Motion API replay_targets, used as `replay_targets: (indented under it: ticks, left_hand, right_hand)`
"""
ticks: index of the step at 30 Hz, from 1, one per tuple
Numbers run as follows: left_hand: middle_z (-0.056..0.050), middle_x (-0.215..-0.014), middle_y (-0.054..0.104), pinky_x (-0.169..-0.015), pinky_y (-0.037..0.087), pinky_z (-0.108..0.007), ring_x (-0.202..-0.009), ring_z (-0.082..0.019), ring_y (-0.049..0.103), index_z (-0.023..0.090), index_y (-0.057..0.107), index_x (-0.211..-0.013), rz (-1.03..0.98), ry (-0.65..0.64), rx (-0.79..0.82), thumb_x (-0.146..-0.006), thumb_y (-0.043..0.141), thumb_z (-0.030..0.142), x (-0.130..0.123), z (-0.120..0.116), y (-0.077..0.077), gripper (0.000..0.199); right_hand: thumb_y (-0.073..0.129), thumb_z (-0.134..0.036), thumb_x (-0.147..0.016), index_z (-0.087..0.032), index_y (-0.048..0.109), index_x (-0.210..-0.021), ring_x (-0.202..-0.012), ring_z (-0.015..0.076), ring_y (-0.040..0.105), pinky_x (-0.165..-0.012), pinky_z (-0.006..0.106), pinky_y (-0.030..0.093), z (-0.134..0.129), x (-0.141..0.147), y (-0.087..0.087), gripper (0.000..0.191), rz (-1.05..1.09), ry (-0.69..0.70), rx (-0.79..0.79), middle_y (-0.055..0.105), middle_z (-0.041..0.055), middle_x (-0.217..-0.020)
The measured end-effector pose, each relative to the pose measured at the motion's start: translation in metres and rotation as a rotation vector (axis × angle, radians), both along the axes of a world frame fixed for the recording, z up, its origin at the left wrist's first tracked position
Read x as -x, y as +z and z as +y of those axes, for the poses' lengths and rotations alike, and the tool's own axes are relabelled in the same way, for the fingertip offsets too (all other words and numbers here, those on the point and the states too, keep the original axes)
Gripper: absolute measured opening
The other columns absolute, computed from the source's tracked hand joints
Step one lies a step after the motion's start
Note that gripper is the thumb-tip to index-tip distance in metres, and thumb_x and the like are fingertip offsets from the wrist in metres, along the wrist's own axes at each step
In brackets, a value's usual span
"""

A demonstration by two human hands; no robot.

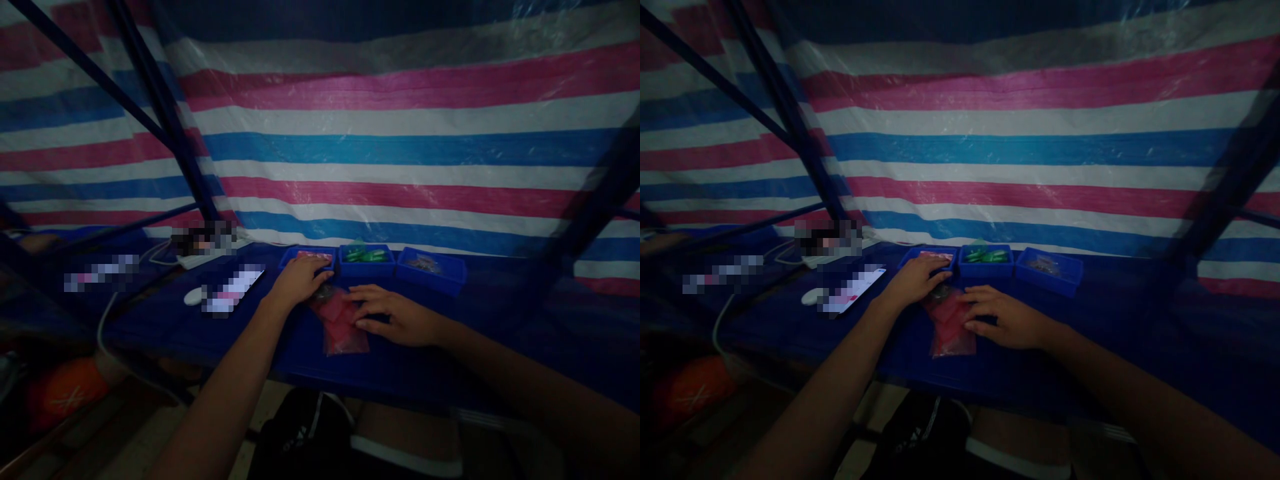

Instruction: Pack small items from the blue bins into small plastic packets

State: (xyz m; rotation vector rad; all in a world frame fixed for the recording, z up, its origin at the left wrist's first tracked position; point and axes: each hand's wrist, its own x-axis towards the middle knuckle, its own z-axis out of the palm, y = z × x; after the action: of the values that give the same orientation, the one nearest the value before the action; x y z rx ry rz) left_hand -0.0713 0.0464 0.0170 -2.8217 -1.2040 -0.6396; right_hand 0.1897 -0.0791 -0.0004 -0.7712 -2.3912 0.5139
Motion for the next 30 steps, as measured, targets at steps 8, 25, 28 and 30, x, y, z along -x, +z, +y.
replay_targets:
  ticks: [8, 25, 28, 30]
  left_hand:
    - [-0.014, -0.130, 0.070, -0.107, 0.044, -0.042, -0.123, -0.031, 0.064, 0.023, 0.067, -0.134, 0.007, 0.120, -0.043, -0.098, 0.054, 0.049, -0.012, -0.006, -0.004, 0.046]
    - [-0.011, -0.115, 0.064, -0.102, 0.046, -0.042, -0.112, -0.027, 0.061, 0.023, 0.075, -0.118, 0.007, 0.180, -0.130, -0.098, 0.055, 0.052, -0.016, -0.012, -0.005, 0.041]
    - [-0.011, -0.113, 0.065, -0.100, 0.046, -0.044, -0.110, -0.028, 0.061, 0.024, 0.075, -0.119, 0.014, 0.197, -0.117, -0.098, 0.054, 0.051, -0.017, -0.013, -0.004, 0.040]
    - [-0.011, -0.113, 0.065, -0.098, 0.047, -0.043, -0.108, -0.028, 0.062, 0.023, 0.074, -0.120, 0.019, 0.198, -0.121, -0.098, 0.053, 0.051, -0.017, -0.014, -0.003, 0.041]
  right_hand:
    - [0.053, -0.033, -0.103, -0.031, 0.063, -0.140, -0.146, 0.0272, 0.044, -0.121, 0.055, 0.035, 0.001, 0.000, -0.007, 0.038, -0.018, -0.019, -0.025, 0.053, 0.0060, -0.154]
    - [0.041, -0.022, -0.106, -0.022, 0.067, -0.126, -0.136, 0.0226, 0.049, -0.118, 0.047, 0.040, -0.004, 0.009, 0.001, 0.033, -0.068, 0.004, -0.101, 0.061, 0.0102, -0.141]
    - [0.041, -0.023, -0.106, -0.023, 0.066, -0.128, -0.141, 0.0226, 0.046, -0.120, 0.049, 0.037, -0.002, 0.009, -0.002, 0.033, -0.080, -0.006, -0.085, 0.058, 0.0089, -0.146]
    - [0.042, -0.023, -0.106, -0.023, 0.062, -0.135, -0.144, 0.0233, 0.043, -0.122, 0.051, 0.034, 0.000, 0.008, -0.004, 0.036, -0.105, -0.008, -0.093, 0.056, 0.0085, -0.150]
